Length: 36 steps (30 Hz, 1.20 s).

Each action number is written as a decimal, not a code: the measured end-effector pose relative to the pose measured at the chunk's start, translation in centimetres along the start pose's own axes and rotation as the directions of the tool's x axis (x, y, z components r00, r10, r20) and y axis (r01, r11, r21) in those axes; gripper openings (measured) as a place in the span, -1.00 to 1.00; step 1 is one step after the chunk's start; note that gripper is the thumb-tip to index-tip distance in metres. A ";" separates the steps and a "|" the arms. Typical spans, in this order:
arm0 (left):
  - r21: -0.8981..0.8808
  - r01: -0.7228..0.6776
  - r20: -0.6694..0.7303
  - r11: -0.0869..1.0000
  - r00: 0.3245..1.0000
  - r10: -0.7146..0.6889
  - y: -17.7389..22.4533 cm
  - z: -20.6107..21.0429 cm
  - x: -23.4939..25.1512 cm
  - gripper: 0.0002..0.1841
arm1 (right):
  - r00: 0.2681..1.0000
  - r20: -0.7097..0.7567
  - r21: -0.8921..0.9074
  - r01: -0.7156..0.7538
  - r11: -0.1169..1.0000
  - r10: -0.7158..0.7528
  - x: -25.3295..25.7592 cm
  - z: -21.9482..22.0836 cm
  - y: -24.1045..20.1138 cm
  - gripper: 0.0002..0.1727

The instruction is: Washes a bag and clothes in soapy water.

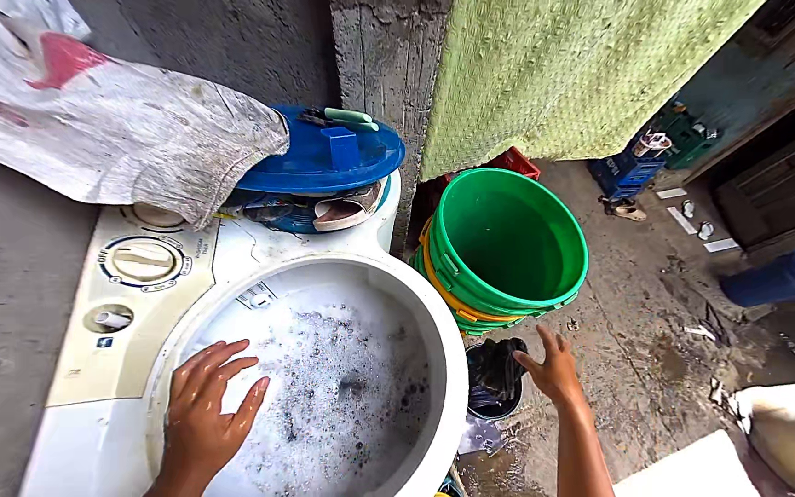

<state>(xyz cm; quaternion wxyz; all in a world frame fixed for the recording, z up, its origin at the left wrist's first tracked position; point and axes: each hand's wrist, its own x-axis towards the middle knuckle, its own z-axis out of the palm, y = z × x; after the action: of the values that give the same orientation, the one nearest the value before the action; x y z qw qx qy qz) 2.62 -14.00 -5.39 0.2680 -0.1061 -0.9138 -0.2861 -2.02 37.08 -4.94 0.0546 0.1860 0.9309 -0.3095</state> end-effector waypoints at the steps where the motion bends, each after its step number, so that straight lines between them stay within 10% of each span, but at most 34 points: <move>1: -0.011 0.032 0.005 0.999 0.999 -0.032 -0.8 -0.1 -0.1 -0.54 | 0.997 0.040 0.072 0.068 0.995 -0.071 -0.6 0.2 -2.2 -0.19; 6: -0.078 0.294 0.134 0.952 0.950 -0.283 -3.4 1.4 -0.7 -0.63 | 0.723 0.381 0.355 0.460 0.814 -0.575 -1.6 5.9 -14.9 -0.46; 10: 0.103 0.549 0.518 0.830 0.683 -0.515 -3.4 1.4 0.3 -0.61 | 0.445 0.768 0.101 0.627 0.773 -0.461 3.0 17.9 -21.0 -0.37; 13: 0.250 0.601 0.665 0.760 0.464 -0.585 -3.5 1.5 1.0 -0.56 | 0.600 0.768 -0.124 0.482 0.867 -0.224 9.1 27.4 -20.0 -0.07; 17: 0.286 0.623 0.672 0.728 0.412 -0.616 -3.5 1.6 1.4 -0.55 | 0.720 0.694 -0.245 0.258 0.934 -0.017 7.5 34.5 -19.8 0.04; 24: 0.283 0.647 0.716 0.708 0.349 -0.605 -3.1 1.8 1.5 -0.53 | 0.561 0.818 -0.460 0.511 0.727 0.124 -1.5 36.8 -17.2 -0.43; 32: 0.333 0.635 0.761 0.697 0.256 -0.597 -4.0 2.5 0.5 -0.51 | 0.079 0.987 -0.136 0.870 0.474 0.139 -6.5 33.2 -14.6 -0.54; 36: 0.347 0.619 0.769 0.704 0.242 -0.592 -4.6 2.9 -0.2 -0.49 | 0.119 0.987 -0.043 0.839 0.543 -0.106 -3.8 26.7 -19.0 -0.56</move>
<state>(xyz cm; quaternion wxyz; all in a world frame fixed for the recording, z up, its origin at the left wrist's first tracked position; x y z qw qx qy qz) -0.08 -16.07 -9.64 -0.3396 0.1262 -0.8857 -0.2903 -6.10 5.90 -15.00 0.5134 -0.3930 0.7623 -0.0299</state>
